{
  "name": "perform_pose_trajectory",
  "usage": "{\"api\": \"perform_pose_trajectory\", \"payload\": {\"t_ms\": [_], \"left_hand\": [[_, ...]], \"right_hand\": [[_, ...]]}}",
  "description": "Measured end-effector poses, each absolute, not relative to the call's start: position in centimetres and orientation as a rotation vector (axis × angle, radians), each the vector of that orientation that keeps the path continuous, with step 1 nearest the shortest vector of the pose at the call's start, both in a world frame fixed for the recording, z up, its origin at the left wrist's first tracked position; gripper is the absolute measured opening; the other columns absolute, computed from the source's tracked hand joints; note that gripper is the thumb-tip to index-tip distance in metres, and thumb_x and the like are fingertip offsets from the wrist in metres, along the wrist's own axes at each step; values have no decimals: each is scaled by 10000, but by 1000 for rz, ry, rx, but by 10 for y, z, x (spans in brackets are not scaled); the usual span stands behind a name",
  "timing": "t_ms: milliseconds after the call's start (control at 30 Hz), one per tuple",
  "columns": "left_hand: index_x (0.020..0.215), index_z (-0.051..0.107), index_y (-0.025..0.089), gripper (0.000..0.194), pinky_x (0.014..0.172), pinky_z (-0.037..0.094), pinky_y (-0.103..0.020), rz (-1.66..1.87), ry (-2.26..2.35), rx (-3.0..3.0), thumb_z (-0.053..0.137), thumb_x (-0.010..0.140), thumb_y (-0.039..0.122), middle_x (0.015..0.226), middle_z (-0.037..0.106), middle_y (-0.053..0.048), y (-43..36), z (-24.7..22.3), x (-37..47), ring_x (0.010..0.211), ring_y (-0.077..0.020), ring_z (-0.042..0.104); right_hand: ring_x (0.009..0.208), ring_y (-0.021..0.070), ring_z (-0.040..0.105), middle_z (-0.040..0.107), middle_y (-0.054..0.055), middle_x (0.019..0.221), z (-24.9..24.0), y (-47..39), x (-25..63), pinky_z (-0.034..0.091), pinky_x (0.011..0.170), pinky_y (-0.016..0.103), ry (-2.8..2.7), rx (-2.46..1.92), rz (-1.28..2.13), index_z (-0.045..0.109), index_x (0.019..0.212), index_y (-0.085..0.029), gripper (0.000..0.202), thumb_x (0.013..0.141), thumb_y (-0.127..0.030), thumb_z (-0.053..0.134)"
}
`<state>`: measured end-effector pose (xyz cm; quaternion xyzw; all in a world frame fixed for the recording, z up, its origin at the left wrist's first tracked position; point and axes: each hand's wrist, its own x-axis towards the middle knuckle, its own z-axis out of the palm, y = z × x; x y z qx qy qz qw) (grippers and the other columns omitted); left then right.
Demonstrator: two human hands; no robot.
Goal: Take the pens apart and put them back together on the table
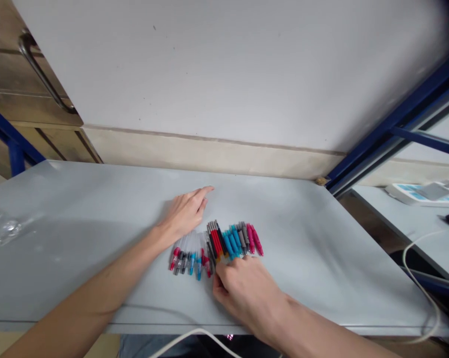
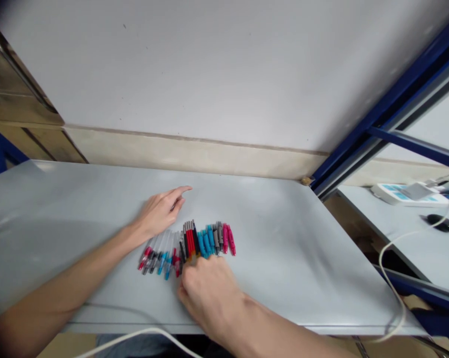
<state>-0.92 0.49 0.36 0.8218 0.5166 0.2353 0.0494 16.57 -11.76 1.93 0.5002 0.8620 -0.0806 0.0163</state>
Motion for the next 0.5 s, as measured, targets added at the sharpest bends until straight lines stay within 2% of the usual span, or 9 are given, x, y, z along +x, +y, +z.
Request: {"api": "perform_pose_trajectory", "payload": {"t_ms": [167,500], "left_hand": [[1416,518,275,432,808,518,-323,723,1583,2500,429,999,203,1198,725,-28,5,5,-9,977,-223,707],[1409,518,268,429,777,513,-312,738,1570,2504,420,997,196,1143,737,-25,5,4,-9,935,-215,709]], "right_hand": [[483,118,136,587,19,558,20,-118,168,109,522,337,2754,1486,-269,593,627,-176,212,837,-184,569],[512,87,102,365,-56,498,34,-84,184,144,532,300,2770,1606,-489,514,544,-157,248,769,-122,611]]}}
